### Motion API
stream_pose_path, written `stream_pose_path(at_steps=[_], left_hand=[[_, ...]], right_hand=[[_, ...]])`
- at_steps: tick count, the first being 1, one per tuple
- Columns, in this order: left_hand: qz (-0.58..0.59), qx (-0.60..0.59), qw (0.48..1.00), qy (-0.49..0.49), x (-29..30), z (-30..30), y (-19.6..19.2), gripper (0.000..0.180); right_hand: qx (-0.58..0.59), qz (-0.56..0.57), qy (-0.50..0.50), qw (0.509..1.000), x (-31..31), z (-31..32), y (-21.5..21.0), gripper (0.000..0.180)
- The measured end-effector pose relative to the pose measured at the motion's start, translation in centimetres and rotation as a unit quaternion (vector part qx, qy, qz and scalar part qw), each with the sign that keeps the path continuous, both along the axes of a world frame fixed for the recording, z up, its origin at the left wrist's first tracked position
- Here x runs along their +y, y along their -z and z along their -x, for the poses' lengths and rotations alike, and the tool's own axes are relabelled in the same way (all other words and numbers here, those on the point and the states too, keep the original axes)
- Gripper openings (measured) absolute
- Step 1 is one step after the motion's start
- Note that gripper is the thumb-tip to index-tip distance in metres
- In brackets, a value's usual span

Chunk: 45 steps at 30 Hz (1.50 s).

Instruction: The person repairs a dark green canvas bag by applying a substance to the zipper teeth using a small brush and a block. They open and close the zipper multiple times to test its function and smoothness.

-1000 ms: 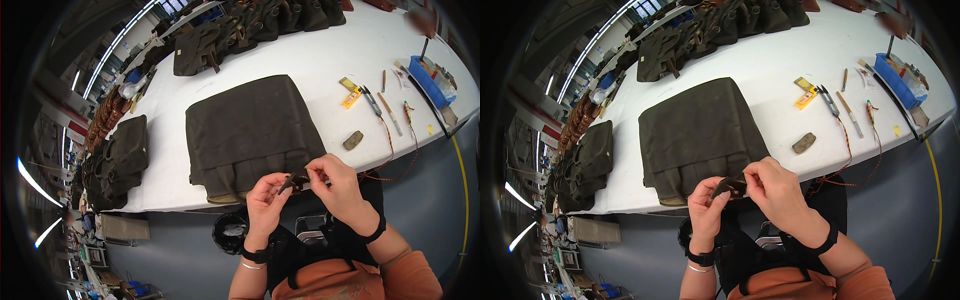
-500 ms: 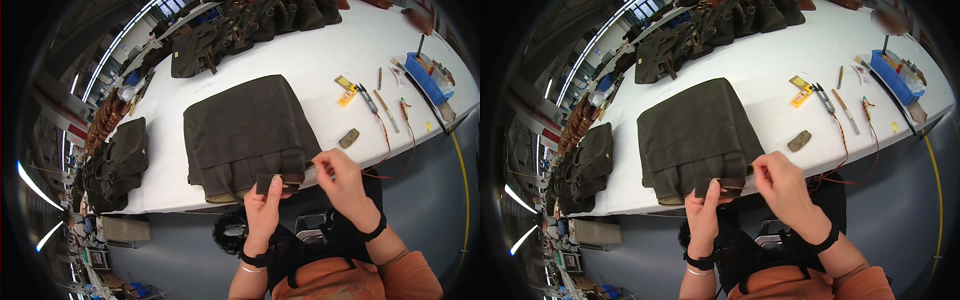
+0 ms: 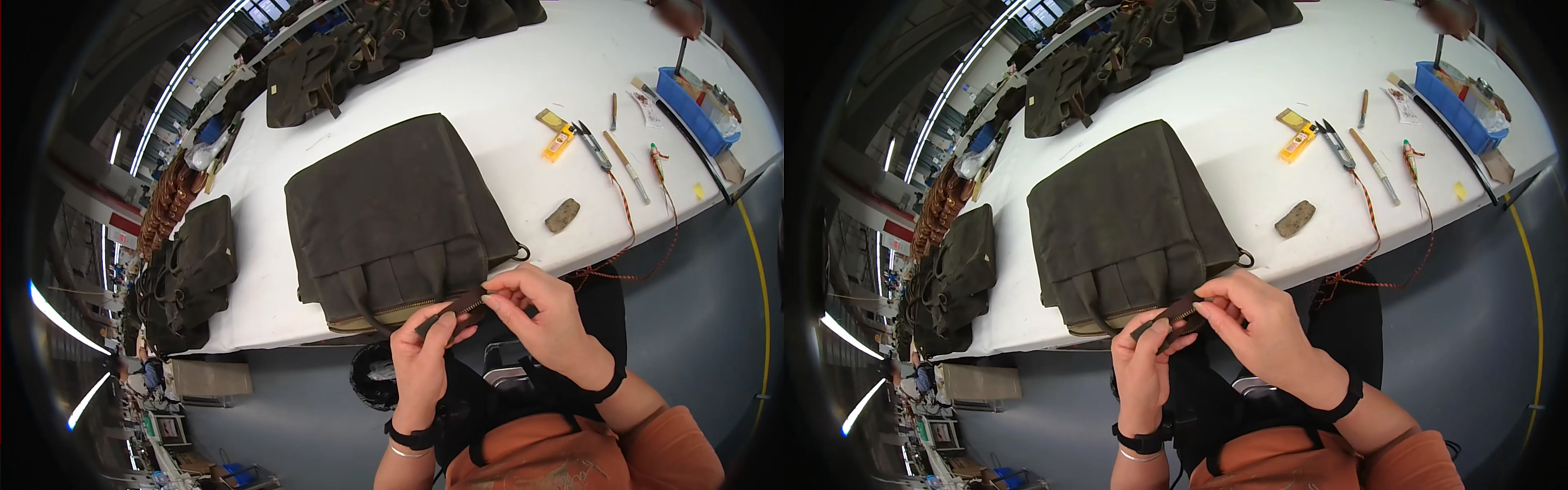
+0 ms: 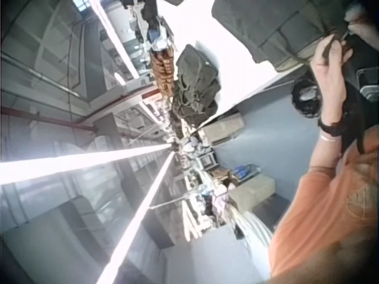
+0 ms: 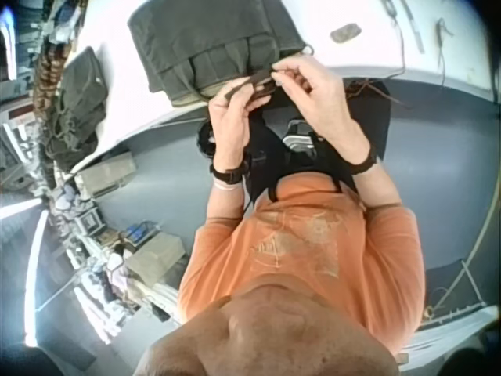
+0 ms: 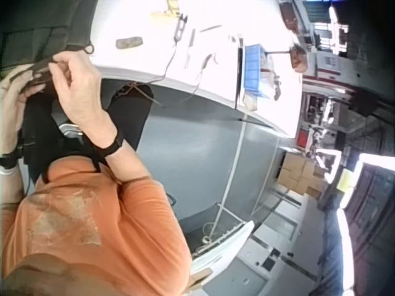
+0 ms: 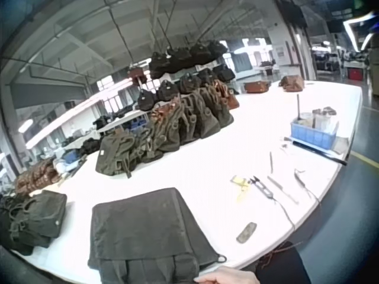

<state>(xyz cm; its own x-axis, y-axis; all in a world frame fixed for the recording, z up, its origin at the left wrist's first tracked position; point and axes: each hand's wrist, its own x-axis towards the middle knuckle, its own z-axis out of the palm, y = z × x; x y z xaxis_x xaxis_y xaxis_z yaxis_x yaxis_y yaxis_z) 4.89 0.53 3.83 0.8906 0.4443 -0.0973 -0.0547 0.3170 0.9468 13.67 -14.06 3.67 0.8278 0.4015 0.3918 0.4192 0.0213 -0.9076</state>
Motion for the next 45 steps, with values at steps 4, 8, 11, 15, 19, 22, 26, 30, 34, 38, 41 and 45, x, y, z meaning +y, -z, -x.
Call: stream_pose_path(at_steps=[4,8,11,15,19,22,26,30,34,38,41,45], left_hand=[[-0.018,0.008,1.000,0.021,-0.5,0.3,-0.2,0.024],[-0.058,-0.019,0.997,0.055,-0.7,0.4,0.6,0.029],[-0.058,-0.039,0.995,0.072,-0.9,0.7,1.7,0.031],[-0.060,-0.017,0.995,0.082,-1.5,1.0,1.3,0.035],[-0.037,-0.009,0.996,0.084,-2.1,0.7,1.4,0.036],[-0.060,-0.017,0.995,0.080,-2.1,0.7,1.6,0.035],[-0.087,-0.043,0.992,0.085,-1.9,0.7,2.3,0.033],[-0.099,-0.048,0.991,0.081,-1.8,0.8,2.8,0.030],[-0.101,-0.026,0.991,0.082,-1.7,0.7,1.5,0.031],[-0.032,0.029,0.996,0.076,-1.9,0.5,1.4,0.035],[0.011,0.021,0.997,0.075,-2.0,0.5,1.4,0.036],[-0.002,0.014,0.997,0.078,-1.8,0.4,1.5,0.037]], right_hand=[[-0.035,0.043,-0.015,0.998,0.5,0.2,-0.4,0.020],[-0.035,0.059,-0.013,0.998,0.4,0.3,-0.7,0.018],[-0.116,0.069,0.006,0.991,-0.1,-0.4,0.0,0.016],[-0.074,0.068,0.079,0.992,-1.0,-1.8,1.0,0.012],[-0.038,0.047,0.044,0.997,-1.9,-0.7,0.1,0.012],[-0.018,0.025,0.001,1.000,-1.7,0.3,-0.2,0.014],[-0.112,0.036,-0.010,0.993,-0.9,0.6,0.7,0.010],[-0.158,0.042,0.055,0.985,-0.2,0.3,1.7,0.005],[0.096,-0.056,0.086,0.990,-1.1,-0.7,2.0,0.014],[0.088,0.002,0.041,0.995,-2.1,-0.8,1.4,0.030],[0.030,0.053,0.008,0.998,-1.3,-0.7,1.2,0.029],[-0.025,0.076,-0.015,0.997,0.0,-1.2,2.1,0.028]])
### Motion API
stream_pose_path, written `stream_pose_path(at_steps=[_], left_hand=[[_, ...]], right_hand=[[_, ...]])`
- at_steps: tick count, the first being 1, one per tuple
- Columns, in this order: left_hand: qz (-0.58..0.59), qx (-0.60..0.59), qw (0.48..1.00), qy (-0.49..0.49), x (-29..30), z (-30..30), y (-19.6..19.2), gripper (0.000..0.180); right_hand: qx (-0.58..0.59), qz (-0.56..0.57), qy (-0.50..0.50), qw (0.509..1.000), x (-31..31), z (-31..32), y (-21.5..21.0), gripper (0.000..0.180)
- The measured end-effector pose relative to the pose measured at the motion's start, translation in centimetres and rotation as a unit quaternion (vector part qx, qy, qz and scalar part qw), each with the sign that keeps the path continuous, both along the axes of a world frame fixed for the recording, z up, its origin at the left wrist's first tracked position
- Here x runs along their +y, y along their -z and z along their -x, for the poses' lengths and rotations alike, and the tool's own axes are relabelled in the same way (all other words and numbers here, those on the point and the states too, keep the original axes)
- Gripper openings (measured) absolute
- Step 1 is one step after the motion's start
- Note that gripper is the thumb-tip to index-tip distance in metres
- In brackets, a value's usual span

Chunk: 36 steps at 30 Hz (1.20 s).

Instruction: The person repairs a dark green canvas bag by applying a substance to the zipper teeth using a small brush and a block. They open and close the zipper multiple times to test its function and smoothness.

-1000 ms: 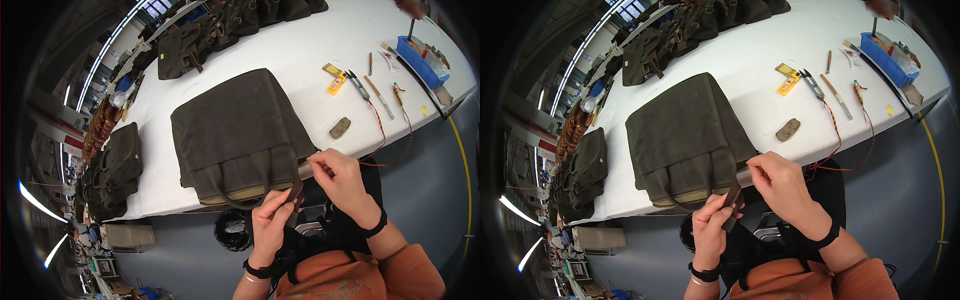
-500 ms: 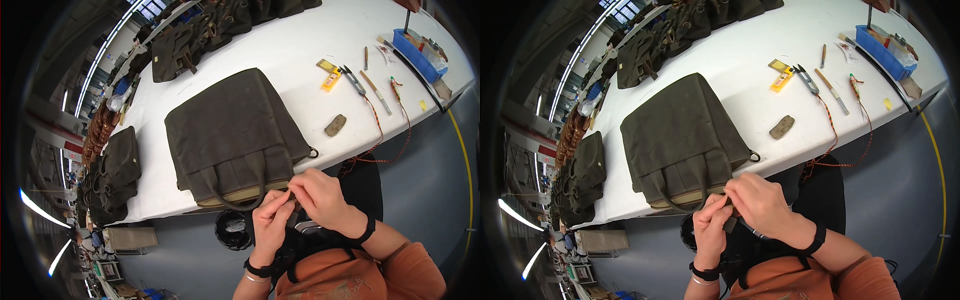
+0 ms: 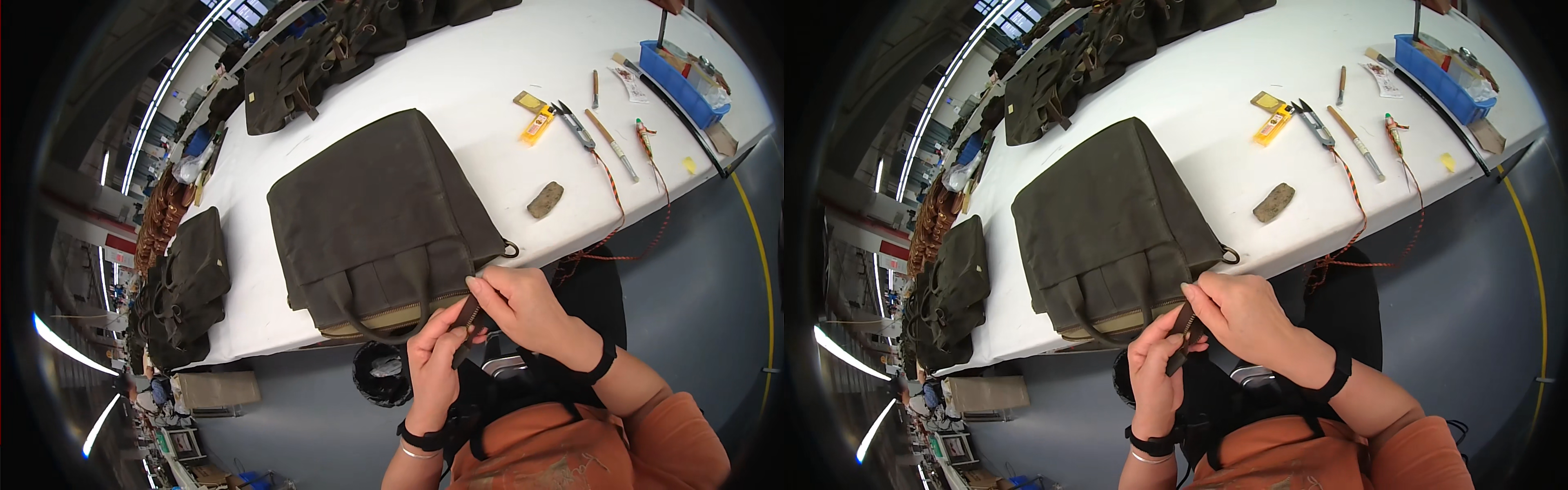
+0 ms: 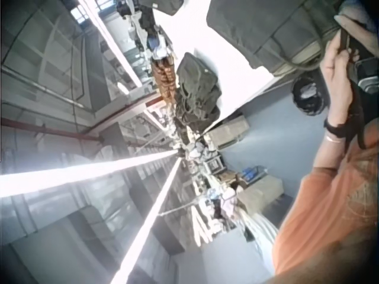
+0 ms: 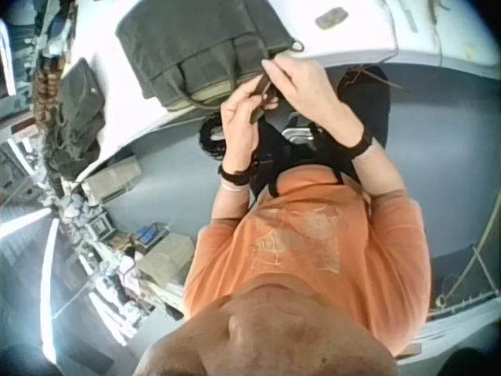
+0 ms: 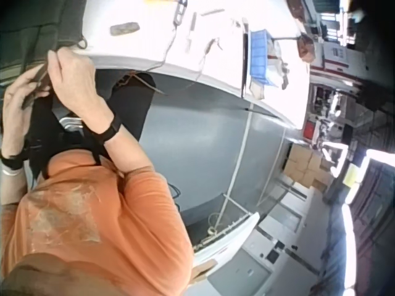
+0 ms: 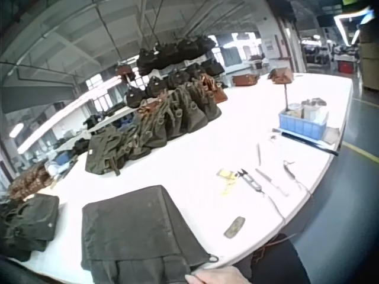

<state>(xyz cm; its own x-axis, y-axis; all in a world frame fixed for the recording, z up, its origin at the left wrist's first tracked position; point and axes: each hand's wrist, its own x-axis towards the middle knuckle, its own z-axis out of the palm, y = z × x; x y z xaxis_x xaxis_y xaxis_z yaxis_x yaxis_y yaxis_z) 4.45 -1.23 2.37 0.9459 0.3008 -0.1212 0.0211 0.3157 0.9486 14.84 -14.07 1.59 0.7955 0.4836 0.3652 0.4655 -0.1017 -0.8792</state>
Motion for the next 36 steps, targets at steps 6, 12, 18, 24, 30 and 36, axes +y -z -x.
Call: stream_pose_path(at_steps=[6,12,18,24,30,36], left_hand=[[0.018,-0.003,1.000,0.005,0.3,0.2,-0.1,0.035],[-0.014,0.005,1.000,-0.008,0.0,0.5,-0.1,0.029],[-0.150,-0.028,0.988,-0.033,-0.7,0.7,-0.3,0.028],[-0.355,-0.080,0.929,-0.065,-1.1,0.9,-0.1,0.031],[-0.465,-0.078,0.880,-0.060,-1.7,0.5,-1.4,0.031],[-0.432,-0.071,0.898,-0.042,-0.9,0.9,-1.1,0.028]], right_hand=[[0.177,-0.057,0.007,0.983,0.0,0.0,0.2,0.024],[0.107,-0.083,0.025,0.991,-1.6,1.6,-0.7,0.005],[-0.074,-0.029,0.016,0.997,-1.4,3.0,-1.9,0.005],[-0.137,0.027,0.029,0.990,-1.3,3.4,-2.0,0.010],[-0.179,0.087,0.026,0.980,-1.6,3.4,-2.3,0.013],[-0.059,0.003,-0.019,0.998,-1.9,1.9,-1.8,0.010]])
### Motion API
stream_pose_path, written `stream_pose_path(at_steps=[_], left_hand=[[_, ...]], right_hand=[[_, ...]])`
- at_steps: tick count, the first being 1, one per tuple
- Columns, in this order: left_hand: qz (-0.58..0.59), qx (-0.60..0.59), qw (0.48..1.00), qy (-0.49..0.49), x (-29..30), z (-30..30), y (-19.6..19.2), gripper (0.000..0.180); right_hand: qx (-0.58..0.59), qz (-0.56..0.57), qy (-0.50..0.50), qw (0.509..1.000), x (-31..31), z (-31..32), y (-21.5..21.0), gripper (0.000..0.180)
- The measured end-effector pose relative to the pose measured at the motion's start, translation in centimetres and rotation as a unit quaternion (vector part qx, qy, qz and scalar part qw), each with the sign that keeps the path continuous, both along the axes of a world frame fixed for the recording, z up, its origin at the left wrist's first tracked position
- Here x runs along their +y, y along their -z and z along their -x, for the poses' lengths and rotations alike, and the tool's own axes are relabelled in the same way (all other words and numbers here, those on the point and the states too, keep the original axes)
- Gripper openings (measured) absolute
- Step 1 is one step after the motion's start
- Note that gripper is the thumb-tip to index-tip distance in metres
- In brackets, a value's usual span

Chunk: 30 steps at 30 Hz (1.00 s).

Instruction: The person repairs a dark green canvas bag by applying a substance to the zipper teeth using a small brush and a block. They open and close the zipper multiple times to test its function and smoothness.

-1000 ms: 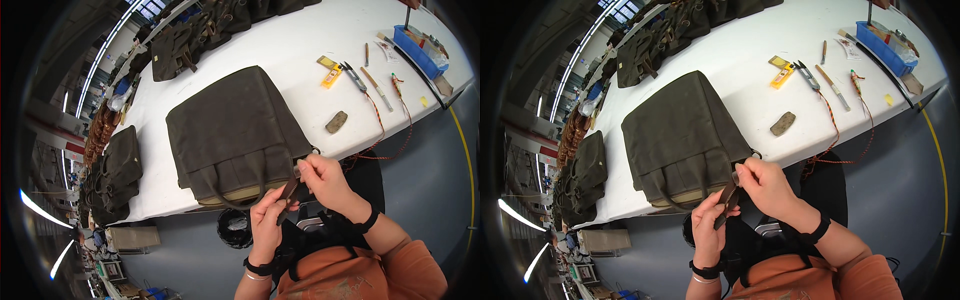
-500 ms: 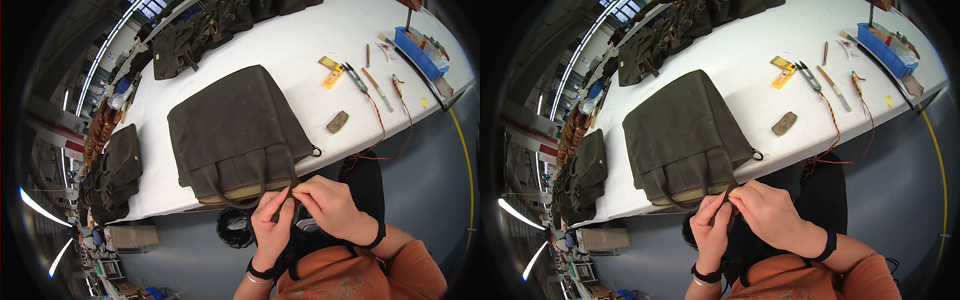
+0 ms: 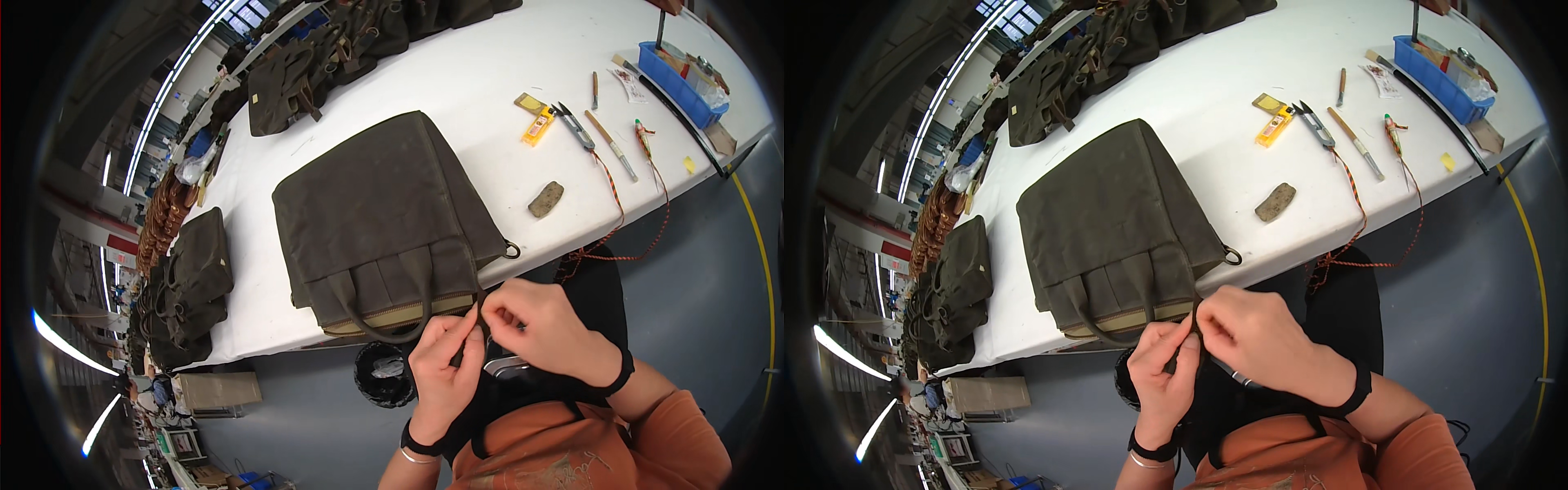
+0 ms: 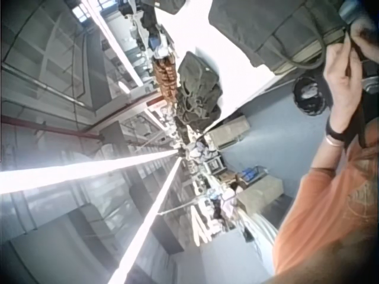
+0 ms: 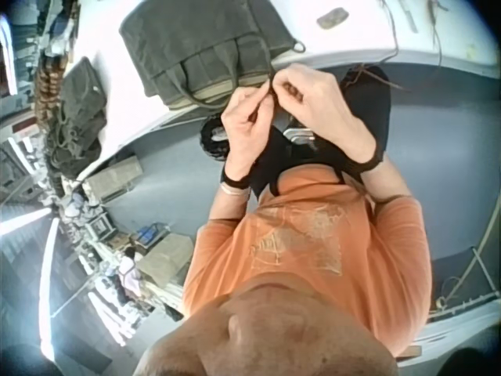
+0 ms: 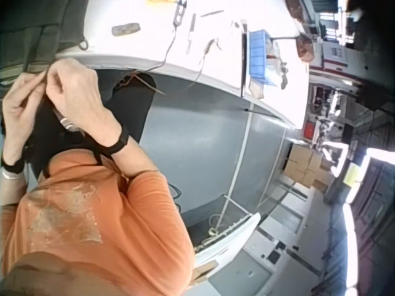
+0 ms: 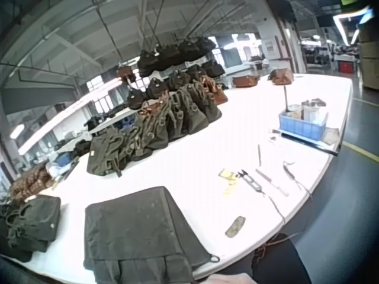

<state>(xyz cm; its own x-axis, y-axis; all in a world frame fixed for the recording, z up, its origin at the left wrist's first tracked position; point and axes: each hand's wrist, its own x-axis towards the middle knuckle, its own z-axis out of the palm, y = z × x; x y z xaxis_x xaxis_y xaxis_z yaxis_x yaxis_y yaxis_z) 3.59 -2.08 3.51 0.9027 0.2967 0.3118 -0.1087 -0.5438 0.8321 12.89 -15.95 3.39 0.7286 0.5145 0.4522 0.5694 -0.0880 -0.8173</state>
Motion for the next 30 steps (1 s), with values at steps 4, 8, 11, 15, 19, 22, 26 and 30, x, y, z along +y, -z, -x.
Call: stream_pose_path(at_steps=[4,8,11,15,19,22,26,30], left_hand=[[0.288,0.025,0.957,-0.016,0.0,-0.2,1.0,0.027],[0.376,0.066,0.924,-0.009,0.2,-0.2,0.9,0.030],[0.374,0.063,0.925,-0.003,0.2,-0.2,1.1,0.031],[0.377,0.070,0.924,0.001,0.5,-0.1,0.8,0.031],[0.384,0.073,0.920,-0.001,0.7,0.1,0.9,0.029],[0.343,0.068,0.937,-0.003,0.3,-0.1,0.9,0.026],[0.230,0.039,0.972,-0.010,-0.1,-0.1,0.9,0.023],[0.048,-0.011,0.999,-0.016,-0.2,-0.1,0.8,0.024]], right_hand=[[0.232,-0.063,0.038,0.970,-0.7,-0.9,1.2,0.005],[0.261,-0.061,0.010,0.963,0.2,-0.5,1.2,0.011],[0.181,-0.069,0.006,0.981,1.1,-0.7,1.1,0.008],[0.141,-0.042,0.052,0.988,1.2,-1.1,1.9,0.005],[0.152,-0.047,0.042,0.986,0.4,0.1,1.4,0.005],[0.142,-0.063,0.036,0.987,0.0,1.2,0.9,0.008],[0.082,-0.050,0.045,0.994,-0.1,1.8,0.7,0.009],[0.012,-0.011,0.061,0.998,-0.1,1.9,0.4,0.010]])
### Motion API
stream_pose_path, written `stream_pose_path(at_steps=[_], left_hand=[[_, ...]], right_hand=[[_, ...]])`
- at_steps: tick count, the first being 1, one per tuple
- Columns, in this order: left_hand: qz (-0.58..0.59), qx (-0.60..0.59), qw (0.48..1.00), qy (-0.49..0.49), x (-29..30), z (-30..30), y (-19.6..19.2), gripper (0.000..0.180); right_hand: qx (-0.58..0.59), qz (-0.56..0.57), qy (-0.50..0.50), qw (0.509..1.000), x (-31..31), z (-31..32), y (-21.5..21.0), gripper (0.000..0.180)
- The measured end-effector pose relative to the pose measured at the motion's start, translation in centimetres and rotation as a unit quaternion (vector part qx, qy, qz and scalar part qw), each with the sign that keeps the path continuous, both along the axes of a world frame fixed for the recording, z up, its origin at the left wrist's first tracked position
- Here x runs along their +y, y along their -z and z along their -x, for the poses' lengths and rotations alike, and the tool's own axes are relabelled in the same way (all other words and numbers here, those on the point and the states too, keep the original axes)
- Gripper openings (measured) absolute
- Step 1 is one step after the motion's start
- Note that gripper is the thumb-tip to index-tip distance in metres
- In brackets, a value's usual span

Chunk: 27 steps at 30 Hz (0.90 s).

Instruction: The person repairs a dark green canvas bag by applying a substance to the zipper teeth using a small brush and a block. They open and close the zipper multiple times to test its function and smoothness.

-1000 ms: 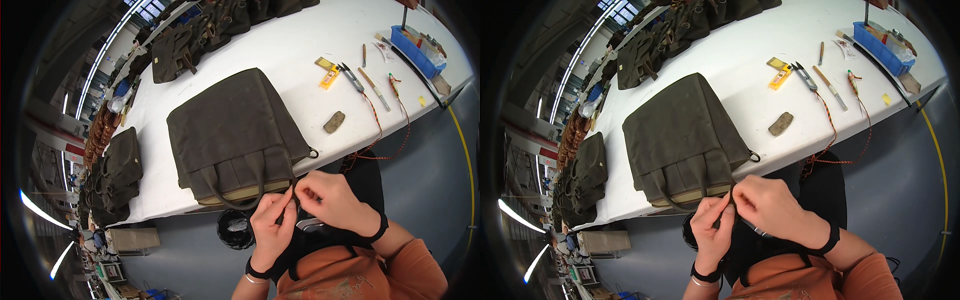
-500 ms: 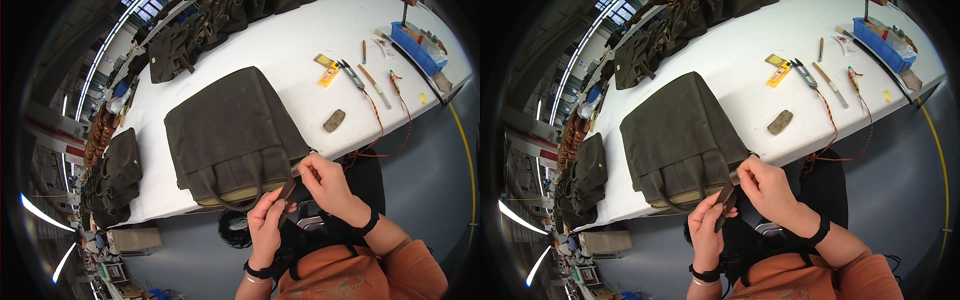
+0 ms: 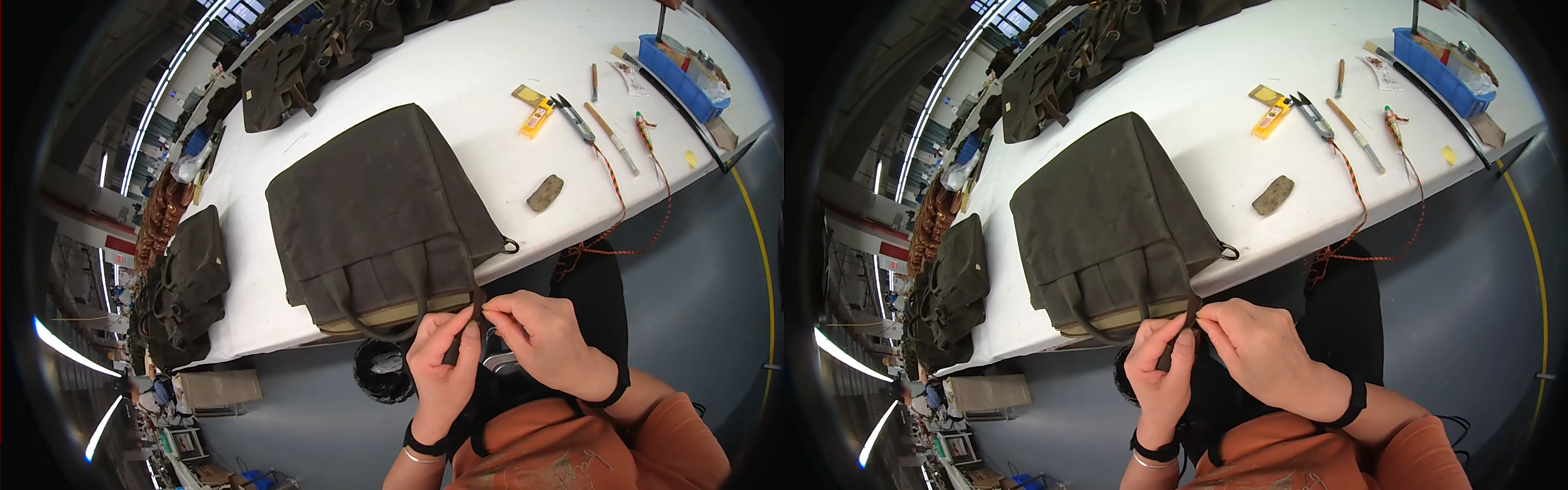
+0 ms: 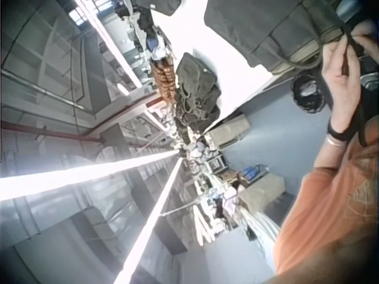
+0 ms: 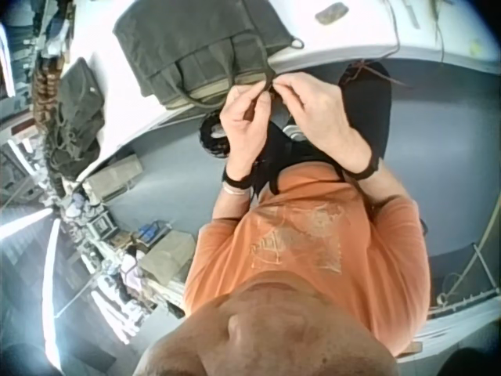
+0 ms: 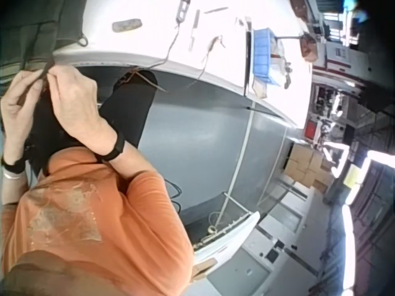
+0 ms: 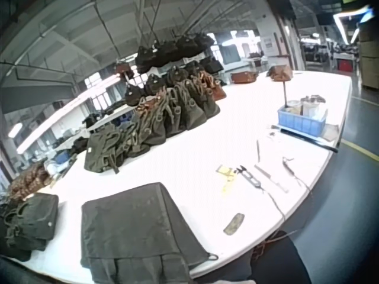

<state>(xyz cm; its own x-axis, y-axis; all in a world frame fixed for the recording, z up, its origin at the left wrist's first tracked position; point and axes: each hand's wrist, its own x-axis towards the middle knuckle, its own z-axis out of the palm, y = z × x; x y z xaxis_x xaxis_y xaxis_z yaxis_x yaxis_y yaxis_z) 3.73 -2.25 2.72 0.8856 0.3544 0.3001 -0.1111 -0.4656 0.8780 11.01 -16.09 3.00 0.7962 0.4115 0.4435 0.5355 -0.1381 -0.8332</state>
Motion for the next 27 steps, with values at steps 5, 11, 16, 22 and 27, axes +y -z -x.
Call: stream_pose_path(at_steps=[5,11,16,22,27], left_hand=[[-0.061,-0.006,0.998,-0.005,-0.4,-0.1,-0.4,0.028],[-0.110,-0.005,0.994,-0.007,-0.6,-0.3,-0.9,0.028],[-0.143,-0.002,0.990,-0.002,-0.3,-0.3,-0.9,0.027],[-0.068,0.002,0.998,0.020,0.2,-0.5,-0.9,0.026],[0.253,0.055,0.966,0.025,0.5,-0.2,-0.3,0.024]], right_hand=[[-0.032,0.043,-0.012,0.998,-0.3,-0.4,-0.4,0.009],[-0.040,0.069,-0.037,0.996,-0.6,-0.9,-0.6,0.010],[-0.075,0.084,-0.062,0.992,-0.4,-1.5,-0.5,0.012],[0.021,0.007,-0.074,0.997,-0.1,-2.1,-0.2,0.011],[0.151,-0.067,-0.051,0.985,-0.7,-2.5,0.0,0.007]])
